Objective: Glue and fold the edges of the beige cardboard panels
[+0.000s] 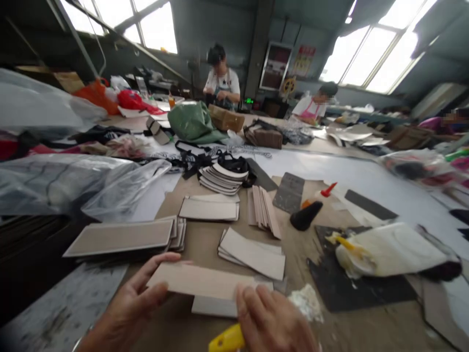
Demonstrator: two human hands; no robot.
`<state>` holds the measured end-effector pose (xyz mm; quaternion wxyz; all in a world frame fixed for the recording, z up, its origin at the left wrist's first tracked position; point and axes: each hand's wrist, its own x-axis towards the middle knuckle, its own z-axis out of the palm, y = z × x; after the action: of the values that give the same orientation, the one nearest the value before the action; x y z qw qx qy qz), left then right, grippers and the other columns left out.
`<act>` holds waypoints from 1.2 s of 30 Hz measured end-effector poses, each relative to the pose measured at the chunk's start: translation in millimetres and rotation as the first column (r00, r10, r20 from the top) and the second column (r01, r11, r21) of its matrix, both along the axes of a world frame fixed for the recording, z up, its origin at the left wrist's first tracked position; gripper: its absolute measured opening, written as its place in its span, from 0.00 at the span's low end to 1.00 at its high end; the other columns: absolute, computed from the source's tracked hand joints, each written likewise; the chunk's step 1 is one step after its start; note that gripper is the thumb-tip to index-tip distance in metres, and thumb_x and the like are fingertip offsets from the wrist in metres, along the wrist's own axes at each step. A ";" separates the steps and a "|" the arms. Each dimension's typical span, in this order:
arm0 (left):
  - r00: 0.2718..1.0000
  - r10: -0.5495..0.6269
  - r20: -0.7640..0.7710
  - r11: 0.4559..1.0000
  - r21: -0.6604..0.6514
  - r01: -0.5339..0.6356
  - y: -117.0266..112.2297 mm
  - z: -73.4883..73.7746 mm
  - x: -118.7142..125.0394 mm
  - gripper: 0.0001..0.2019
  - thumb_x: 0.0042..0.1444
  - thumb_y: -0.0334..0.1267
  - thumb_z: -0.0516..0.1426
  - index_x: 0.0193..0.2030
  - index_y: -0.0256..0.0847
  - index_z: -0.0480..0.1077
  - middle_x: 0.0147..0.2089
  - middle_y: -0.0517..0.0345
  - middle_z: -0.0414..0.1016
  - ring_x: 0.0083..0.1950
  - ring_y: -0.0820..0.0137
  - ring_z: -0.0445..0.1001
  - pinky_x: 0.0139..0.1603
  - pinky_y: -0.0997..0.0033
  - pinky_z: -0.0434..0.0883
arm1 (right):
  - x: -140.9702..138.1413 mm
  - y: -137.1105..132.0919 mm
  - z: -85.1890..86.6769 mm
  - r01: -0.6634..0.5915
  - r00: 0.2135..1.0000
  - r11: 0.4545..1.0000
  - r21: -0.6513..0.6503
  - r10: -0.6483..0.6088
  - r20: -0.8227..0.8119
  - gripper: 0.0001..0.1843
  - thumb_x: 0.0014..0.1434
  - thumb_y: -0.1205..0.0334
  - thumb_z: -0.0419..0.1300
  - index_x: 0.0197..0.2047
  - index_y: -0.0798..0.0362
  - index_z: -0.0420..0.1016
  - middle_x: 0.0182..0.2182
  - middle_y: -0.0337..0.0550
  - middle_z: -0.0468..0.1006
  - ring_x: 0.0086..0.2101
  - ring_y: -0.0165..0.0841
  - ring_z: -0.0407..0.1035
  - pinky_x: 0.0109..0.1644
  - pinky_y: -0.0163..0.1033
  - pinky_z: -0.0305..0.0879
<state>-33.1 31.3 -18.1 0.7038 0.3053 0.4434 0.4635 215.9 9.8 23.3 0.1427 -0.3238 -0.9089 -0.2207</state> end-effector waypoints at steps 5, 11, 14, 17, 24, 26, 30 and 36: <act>0.991 -0.133 -0.023 0.991 0.016 0.133 -28.9 0.6 4.2 0.23 0.43 0.38 0.66 0.45 0.43 0.63 0.49 0.53 0.72 0.48 0.68 0.71 0.46 0.74 0.68 | -2.5 -35.8 -11.6 0.079 0.971 0.935 -0.345 -0.150 -0.184 0.17 0.61 0.68 0.46 0.52 0.62 0.65 0.36 0.52 0.74 0.35 0.36 0.71 0.33 0.36 0.71; 0.940 -0.335 0.057 0.940 0.082 0.330 -57.1 -15.7 19.6 0.22 0.44 0.34 0.64 0.45 0.42 0.62 0.48 0.54 0.70 0.45 0.72 0.70 0.44 0.75 0.67 | 1.6 -63.8 -32.7 0.129 0.940 0.711 -0.691 -0.310 -0.143 0.23 0.55 0.66 0.54 0.55 0.57 0.63 0.43 0.52 0.69 0.40 0.36 0.69 0.37 0.37 0.72; 0.915 -0.398 0.059 0.914 0.116 0.390 -62.5 -22.0 24.0 0.21 0.46 0.34 0.63 0.45 0.42 0.60 0.51 0.53 0.69 0.47 0.71 0.69 0.47 0.72 0.66 | 2.5 -67.7 -36.4 0.120 0.915 0.580 -0.806 -0.379 -0.136 0.21 0.53 0.65 0.57 0.52 0.53 0.65 0.43 0.49 0.69 0.41 0.35 0.69 0.41 0.38 0.71; 0.891 -0.451 0.051 0.888 0.129 0.442 -65.6 -24.8 24.7 0.22 0.46 0.35 0.64 0.46 0.42 0.59 0.53 0.50 0.68 0.49 0.68 0.70 0.48 0.68 0.67 | 3.7 -72.5 -40.0 0.127 0.897 0.515 -0.848 -0.424 -0.123 0.19 0.50 0.67 0.59 0.47 0.52 0.66 0.43 0.47 0.69 0.42 0.36 0.68 0.45 0.40 0.69; 0.802 -0.199 -0.563 0.769 0.418 0.484 -31.0 -22.6 6.1 0.36 0.44 0.43 0.65 0.58 0.42 0.55 0.56 0.47 0.66 0.57 0.62 0.65 0.59 0.59 0.62 | 19.6 -69.0 -36.7 0.270 0.894 0.690 -0.671 -0.438 -0.091 0.18 0.48 0.65 0.58 0.44 0.53 0.63 0.39 0.48 0.71 0.38 0.38 0.69 0.39 0.42 0.69; 0.673 -0.022 -0.739 0.676 0.485 0.555 -12.5 -27.2 1.7 0.33 0.47 0.41 0.64 0.58 0.40 0.56 0.57 0.47 0.65 0.58 0.62 0.63 0.61 0.57 0.60 | 24.4 -56.8 -31.2 0.298 0.908 0.778 -0.553 -0.410 -0.087 0.16 0.52 0.62 0.56 0.45 0.53 0.63 0.40 0.50 0.70 0.38 0.40 0.68 0.38 0.42 0.69; 0.542 0.093 -0.835 0.556 0.495 0.668 10.1 -47.3 -1.3 0.30 0.49 0.39 0.62 0.58 0.36 0.57 0.54 0.46 0.66 0.56 0.63 0.63 0.59 0.57 0.62 | 37.4 -29.2 -35.9 0.313 0.933 0.829 -0.464 -0.358 -0.011 0.14 0.57 0.58 0.53 0.45 0.54 0.63 0.41 0.52 0.69 0.39 0.40 0.68 0.39 0.41 0.68; 0.480 0.155 -0.864 0.524 0.484 0.701 6.9 -72.2 -4.4 0.30 0.51 0.40 0.60 0.59 0.36 0.55 0.53 0.45 0.67 0.55 0.62 0.63 0.56 0.56 0.64 | 67.0 -10.0 -69.6 0.291 0.943 0.740 -0.607 -0.330 0.050 0.16 0.57 0.54 0.56 0.46 0.53 0.63 0.43 0.51 0.69 0.41 0.40 0.67 0.43 0.43 0.67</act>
<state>-37.5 38.2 -90.3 0.2538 0.8438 0.3928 0.2633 282.8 -0.2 -46.3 0.0204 -0.5057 -0.8595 0.0712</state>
